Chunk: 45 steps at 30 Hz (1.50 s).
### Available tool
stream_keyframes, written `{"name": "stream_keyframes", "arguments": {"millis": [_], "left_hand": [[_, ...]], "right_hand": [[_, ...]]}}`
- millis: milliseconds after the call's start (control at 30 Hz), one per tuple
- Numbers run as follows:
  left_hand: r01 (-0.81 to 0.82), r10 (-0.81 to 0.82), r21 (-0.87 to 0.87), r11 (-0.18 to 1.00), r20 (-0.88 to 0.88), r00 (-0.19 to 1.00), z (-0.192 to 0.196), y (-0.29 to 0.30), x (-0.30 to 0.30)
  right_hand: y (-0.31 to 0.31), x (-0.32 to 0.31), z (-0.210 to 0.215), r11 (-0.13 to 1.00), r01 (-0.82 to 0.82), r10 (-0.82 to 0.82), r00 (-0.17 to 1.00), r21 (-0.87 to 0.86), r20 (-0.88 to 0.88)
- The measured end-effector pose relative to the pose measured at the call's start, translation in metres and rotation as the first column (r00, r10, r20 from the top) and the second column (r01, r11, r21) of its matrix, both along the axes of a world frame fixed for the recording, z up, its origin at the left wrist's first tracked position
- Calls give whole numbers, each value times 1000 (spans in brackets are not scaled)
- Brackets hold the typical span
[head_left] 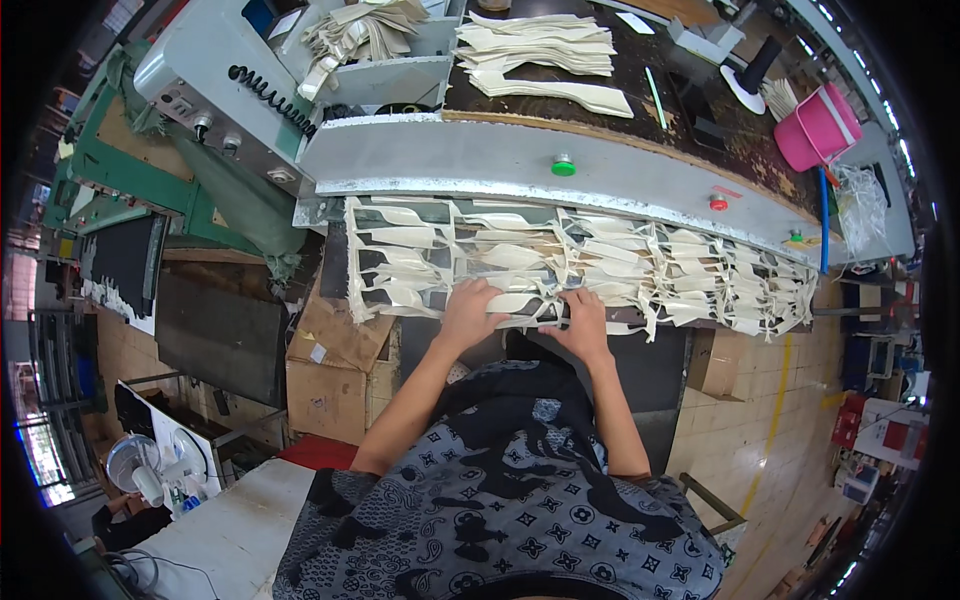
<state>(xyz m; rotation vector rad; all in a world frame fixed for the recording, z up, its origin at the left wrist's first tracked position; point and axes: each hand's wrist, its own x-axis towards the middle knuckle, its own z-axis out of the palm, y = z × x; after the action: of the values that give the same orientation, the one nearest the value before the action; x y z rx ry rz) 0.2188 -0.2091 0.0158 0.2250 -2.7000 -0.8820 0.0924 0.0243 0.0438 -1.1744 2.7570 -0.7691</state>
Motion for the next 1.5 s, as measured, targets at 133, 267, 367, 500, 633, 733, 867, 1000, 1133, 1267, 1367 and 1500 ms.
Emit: {"name": "stream_keyframes", "arguments": {"millis": [133, 267, 367, 500, 633, 733, 867, 1000, 1133, 1267, 1367, 1500], "left_hand": [[41, -41, -19, 999, -55, 998, 1, -5, -4], [43, -46, -26, 999, -120, 992, -2, -8, -6], [44, -44, -5, 999, -109, 993, 0, -12, -8], [76, -75, 43, 996, -16, 997, 8, -4, 3], [206, -363, 389, 898, 388, 847, 58, -28, -23], [129, -154, 278, 952, 72, 985, 79, -63, -137], [67, -66, -55, 996, 21, 998, 40, -60, -223], [65, -69, 29, 997, 151, 986, -8, -54, -236], [108, -117, 134, 985, 59, 991, 6, -62, -232], [65, -51, 293, 954, -56, 997, 73, -96, -190], [-3, 97, 295, 956, -306, 947, 88, -113, -160], [-183, 455, 540, 822, -428, 781, 106, -112, -152]], "right_hand": [[-3, -6, -20, 999, 53, -52, 995, 7, -82], [-7, -14, -19, 1000, 27, -25, 994, 13, -105], [-7, -15, -18, 1000, 9, -8, 997, 8, -74], [2, -14, -9, 1000, -20, 20, 1000, -13, 18], [15, -51, 9, 977, -198, 212, 921, -77, 328], [-43, -161, 40, 991, -89, 23, 857, 103, 515], [-94, -215, -2, 934, 157, -64, 957, -322, 282], [-99, -240, -46, 966, 43, -6, 989, -256, 145], [-94, -232, -69, 957, 51, -9, 989, -284, 149], [-90, -226, -73, 961, 50, -15, 991, -272, 131], [-95, -226, -67, 954, 61, -14, 987, -295, 161], [-101, -221, -56, 966, 67, 1, 965, -251, 261]]}}
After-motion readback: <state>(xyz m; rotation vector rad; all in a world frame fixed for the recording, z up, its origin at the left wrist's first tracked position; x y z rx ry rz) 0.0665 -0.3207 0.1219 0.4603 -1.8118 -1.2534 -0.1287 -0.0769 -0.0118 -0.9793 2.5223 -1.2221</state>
